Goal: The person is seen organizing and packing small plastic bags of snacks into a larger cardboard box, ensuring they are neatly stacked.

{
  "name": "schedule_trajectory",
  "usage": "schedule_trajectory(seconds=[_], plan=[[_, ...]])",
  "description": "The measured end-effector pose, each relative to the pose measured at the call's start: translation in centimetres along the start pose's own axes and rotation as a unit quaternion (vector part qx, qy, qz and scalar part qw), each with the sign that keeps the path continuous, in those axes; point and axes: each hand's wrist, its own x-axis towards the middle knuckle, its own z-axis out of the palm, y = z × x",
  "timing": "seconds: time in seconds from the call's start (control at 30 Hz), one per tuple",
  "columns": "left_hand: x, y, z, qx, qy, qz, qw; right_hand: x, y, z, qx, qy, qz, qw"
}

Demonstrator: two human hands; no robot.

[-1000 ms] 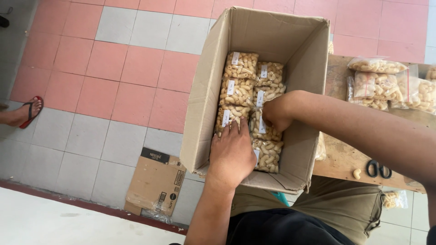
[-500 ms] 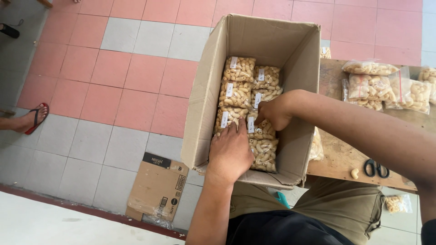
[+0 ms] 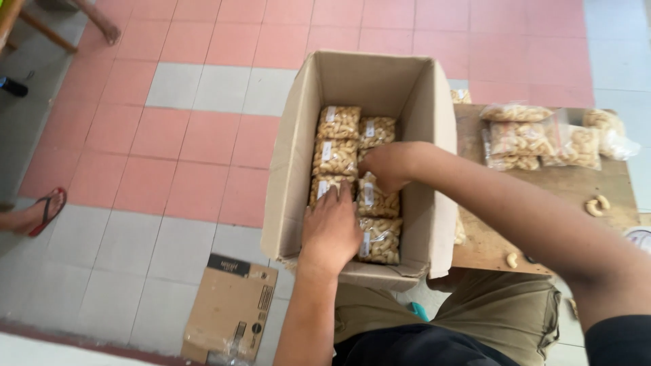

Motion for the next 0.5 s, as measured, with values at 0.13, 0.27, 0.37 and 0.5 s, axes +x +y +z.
schedule_trajectory(seconds=[0.13, 0.27, 0.37, 0.5], plan=[[-1.3, 2.0, -2.0, 0.011, 0.034, 0.040, 0.999, -5.6, -1.2, -1.6, 0.045, 0.138, -0.007, 0.989], [-2.8, 5.2, -3.4, -0.011, 0.109, 0.086, 0.990, -12.3, -2.3, -1.4, 0.168, 0.313, -0.053, 0.933], [-3.2, 7.8, -3.6, -0.048, 0.117, 0.115, 0.985, -15.7, -1.9, 0.4, 0.206, 0.417, -0.056, 0.884], [-2.8, 11.2, -2.7, -0.056, 0.140, 0.165, 0.975, -18.2, 0.6, 4.3, 0.252, 0.547, -0.003, 0.798]])
